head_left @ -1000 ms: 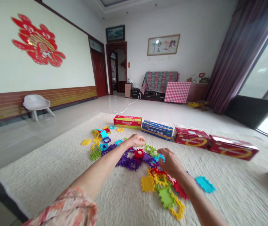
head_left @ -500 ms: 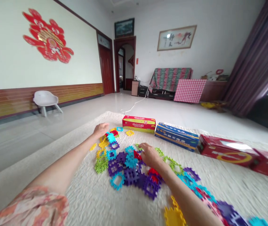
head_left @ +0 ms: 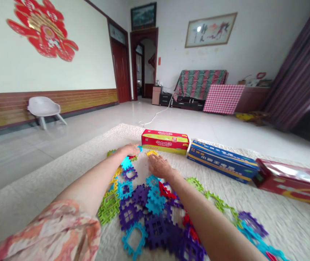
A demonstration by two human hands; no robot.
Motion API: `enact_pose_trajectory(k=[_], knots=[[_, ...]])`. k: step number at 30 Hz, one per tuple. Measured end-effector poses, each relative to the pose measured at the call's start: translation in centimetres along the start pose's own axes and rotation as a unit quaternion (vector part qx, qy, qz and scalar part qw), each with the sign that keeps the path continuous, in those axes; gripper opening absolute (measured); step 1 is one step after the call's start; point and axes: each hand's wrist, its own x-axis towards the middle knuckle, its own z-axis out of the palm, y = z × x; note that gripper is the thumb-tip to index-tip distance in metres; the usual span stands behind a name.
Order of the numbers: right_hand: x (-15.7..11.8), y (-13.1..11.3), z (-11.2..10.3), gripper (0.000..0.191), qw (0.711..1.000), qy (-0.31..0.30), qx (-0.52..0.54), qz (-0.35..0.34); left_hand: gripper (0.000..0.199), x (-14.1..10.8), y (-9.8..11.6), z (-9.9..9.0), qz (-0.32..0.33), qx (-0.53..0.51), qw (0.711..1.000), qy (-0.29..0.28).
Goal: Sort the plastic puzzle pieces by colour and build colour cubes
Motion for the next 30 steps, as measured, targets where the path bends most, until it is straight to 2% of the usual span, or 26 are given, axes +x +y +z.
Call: enact_pose_trajectory(k=[3, 7, 10, 15, 20, 26, 28, 30], knots=[[0.0, 0.0, -0.2, 0.042, 1.0, -0.003, -0.008, 0.005, 0.028, -0.8, 0.4, -0.1, 0.0, 0.037, 0.999, -0.036], [-0.7, 0.1, -0.8, 0.034, 1.0, -0.002, -0.023, 0.01, 0.022, -3.1, 1.6, -0.9, 0.017, 0.074, 0.995, -0.058], [-1.7, 0.3, -1.2, 0.028, 0.999, 0.0, -0.033, 0.022, 0.021, -5.2, 3.2, -1.0, 0.046, 0.086, 0.994, -0.056], [-4.6, 0.8, -2.4, 0.031, 0.999, -0.003, -0.041, 0.024, 0.025, -8.7, 6.8, -0.4, 0.115, 0.075, 0.989, -0.057], [-9.9, 1.8, -5.2, 0.028, 0.998, -0.014, -0.048, 0.03, 0.032, -12.0, 11.3, 0.4, 0.168, 0.061, 0.981, -0.07], [-18.3, 3.9, -8.3, 0.031, 0.996, -0.001, -0.057, 0.063, 0.033, -17.0, 18.7, 1.4, 0.238, 0.032, 0.968, -0.069], [-21.0, 5.2, -9.2, 0.033, 0.994, -0.021, -0.062, 0.088, 0.037, -18.4, 20.7, 1.6, 0.285, 0.007, 0.956, -0.071], [-23.2, 6.5, -10.2, 0.032, 0.989, -0.048, -0.068, 0.122, 0.044, -19.0, 21.6, 1.5, 0.309, -0.02, 0.948, -0.072]])
